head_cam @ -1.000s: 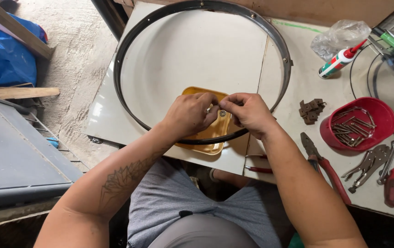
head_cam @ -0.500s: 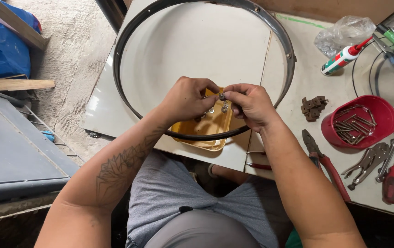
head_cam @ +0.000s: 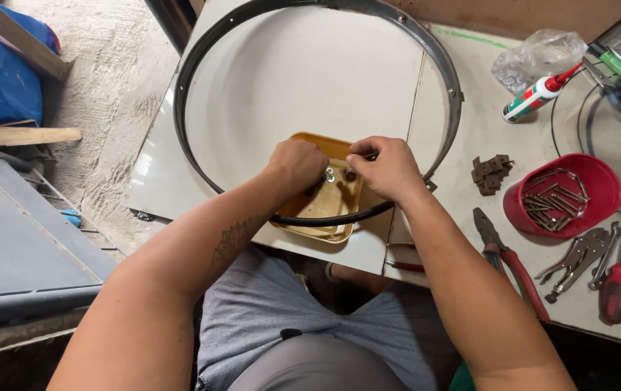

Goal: The person attaches small metal brackets to a circular metal frame using screws and washers. They pick each bracket and fastener from a yellow tray, align the bracket on the frame, insert the screw, and tighten it by hand. The process is repeated for multiple attachment points around the frame.

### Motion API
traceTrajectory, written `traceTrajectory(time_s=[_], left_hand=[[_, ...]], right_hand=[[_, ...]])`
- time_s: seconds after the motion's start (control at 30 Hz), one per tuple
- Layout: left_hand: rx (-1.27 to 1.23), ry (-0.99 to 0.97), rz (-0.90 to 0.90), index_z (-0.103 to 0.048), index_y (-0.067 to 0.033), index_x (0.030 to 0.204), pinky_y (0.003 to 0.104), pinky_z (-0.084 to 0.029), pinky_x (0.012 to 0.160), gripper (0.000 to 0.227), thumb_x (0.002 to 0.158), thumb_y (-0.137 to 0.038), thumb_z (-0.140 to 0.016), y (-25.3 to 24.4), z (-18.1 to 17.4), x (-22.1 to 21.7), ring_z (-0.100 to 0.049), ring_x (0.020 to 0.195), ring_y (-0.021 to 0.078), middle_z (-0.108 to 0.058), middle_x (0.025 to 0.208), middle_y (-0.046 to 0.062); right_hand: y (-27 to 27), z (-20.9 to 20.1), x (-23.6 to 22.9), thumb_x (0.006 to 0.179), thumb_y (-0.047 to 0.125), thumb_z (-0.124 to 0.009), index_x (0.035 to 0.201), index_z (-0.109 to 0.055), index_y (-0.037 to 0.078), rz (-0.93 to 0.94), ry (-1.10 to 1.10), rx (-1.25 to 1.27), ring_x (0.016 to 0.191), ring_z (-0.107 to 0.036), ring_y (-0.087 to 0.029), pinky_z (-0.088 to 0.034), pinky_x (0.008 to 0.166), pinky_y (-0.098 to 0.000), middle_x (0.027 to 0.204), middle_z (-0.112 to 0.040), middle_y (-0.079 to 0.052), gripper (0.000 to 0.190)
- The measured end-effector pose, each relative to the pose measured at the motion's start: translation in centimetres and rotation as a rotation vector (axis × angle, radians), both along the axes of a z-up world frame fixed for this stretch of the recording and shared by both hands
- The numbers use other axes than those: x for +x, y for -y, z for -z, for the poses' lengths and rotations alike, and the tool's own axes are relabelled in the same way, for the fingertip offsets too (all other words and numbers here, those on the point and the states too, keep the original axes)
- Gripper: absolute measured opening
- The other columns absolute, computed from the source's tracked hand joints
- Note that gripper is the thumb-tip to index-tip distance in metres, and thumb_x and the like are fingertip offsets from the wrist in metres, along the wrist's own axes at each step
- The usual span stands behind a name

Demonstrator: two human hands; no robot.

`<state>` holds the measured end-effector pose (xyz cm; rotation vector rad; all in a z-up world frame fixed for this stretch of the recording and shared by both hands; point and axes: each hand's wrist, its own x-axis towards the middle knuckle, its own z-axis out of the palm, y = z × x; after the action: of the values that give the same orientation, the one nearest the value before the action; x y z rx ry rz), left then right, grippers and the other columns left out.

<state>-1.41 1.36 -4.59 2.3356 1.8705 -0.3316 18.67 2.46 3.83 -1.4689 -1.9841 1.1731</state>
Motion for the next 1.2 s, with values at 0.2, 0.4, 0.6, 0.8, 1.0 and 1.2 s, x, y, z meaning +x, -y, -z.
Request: traceTrajectory(time_s=[0.2, 0.4, 0.6, 0.8, 1.0, 1.2], left_hand=[[0.053, 0.184, -0.093, -0.079, -0.0122, 0.083, 0.054, -0.063, 0.073, 0.018, 0.085, -0.02, -0.063, 3.1, -7.7, 0.0, -0.077, 0.084, 0.0342, -0.075, 0.074, 0.007], [0.098, 0.67, -0.252, -0.08, -0.0104, 0.1, 0.059, -0.058, 0.085, 0.03, 0.087, -0.032, -0.064, 6.9, -13.8, 1.6, -0.072, 0.096, 0.0459, -0.076, 0.084, 0.02], [0.087, 0.716, -0.119, -0.078, -0.009, 0.091, 0.054, -0.058, 0.082, 0.025, 0.085, -0.03, -0.064, 8.0, -15.9, 4.4, -0.073, 0.093, 0.0459, -0.076, 0.084, 0.019], [0.025, 0.767, -0.211, -0.075, -0.0065, 0.103, 0.055, -0.056, 0.089, 0.026, 0.086, -0.018, -0.059, 7.1, -15.6, 2.2, -0.071, 0.103, 0.0465, -0.076, 0.092, 0.02], [0.131, 0.919, -0.389, -0.079, -0.021, 0.1, 0.046, -0.058, 0.087, 0.02, 0.082, -0.018, -0.071, 9.6, -17.7, 1.5, -0.075, 0.098, 0.0363, -0.079, 0.09, 0.008], [0.203, 1.055, -0.572, -0.08, -0.0273, 0.096, 0.037, -0.061, 0.083, 0.018, 0.08, -0.021, -0.076, 10.6, -15.7, 1.5, -0.077, 0.091, 0.0237, -0.079, 0.088, 0.003]], right_hand=[[-0.4, 1.2, 1.7, 0.081, -0.015, -0.053, 0.127, -0.057, -0.005, 0.031, -0.505, -0.294, 0.086, -0.071, -0.025, -0.066, 0.075, -0.0361, 0.105, -0.063, -0.017, 0.047], [1.8, -1.0, 1.9, 0.101, -0.002, -0.054, 0.126, -0.056, -0.004, 0.176, -0.83, -0.479, 0.094, -0.077, -0.026, -0.067, 0.085, -0.0392, 0.104, -0.072, -0.018, 0.026], [1.3, 2.9, 1.5, 0.104, 0.017, -0.053, 0.121, -0.062, 0.005, 0.223, -1.003, -0.757, 0.091, -0.077, -0.034, -0.066, 0.08, -0.0433, 0.107, -0.074, -0.02, 0.023], [3.0, 1.9, 1.5, 0.088, -0.006, -0.044, 0.127, -0.058, -0.002, 0.206, -1.084, -0.761, 0.093, -0.076, -0.031, -0.064, 0.085, -0.041, 0.113, -0.071, -0.027, 0.042], [4.7, -1.4, 2.0, 0.094, -0.01, -0.045, 0.132, -0.052, 0.002, 0.022, -0.958, -0.665, 0.098, -0.076, -0.031, -0.066, 0.085, -0.0398, 0.129, -0.067, -0.027, 0.041], [5.2, -1.1, 2.6, 0.096, -0.009, -0.054, 0.124, -0.055, -0.001, -0.034, -0.936, -0.554, 0.103, -0.075, -0.035, -0.066, 0.087, -0.0403, 0.13, -0.068, -0.027, 0.029]])
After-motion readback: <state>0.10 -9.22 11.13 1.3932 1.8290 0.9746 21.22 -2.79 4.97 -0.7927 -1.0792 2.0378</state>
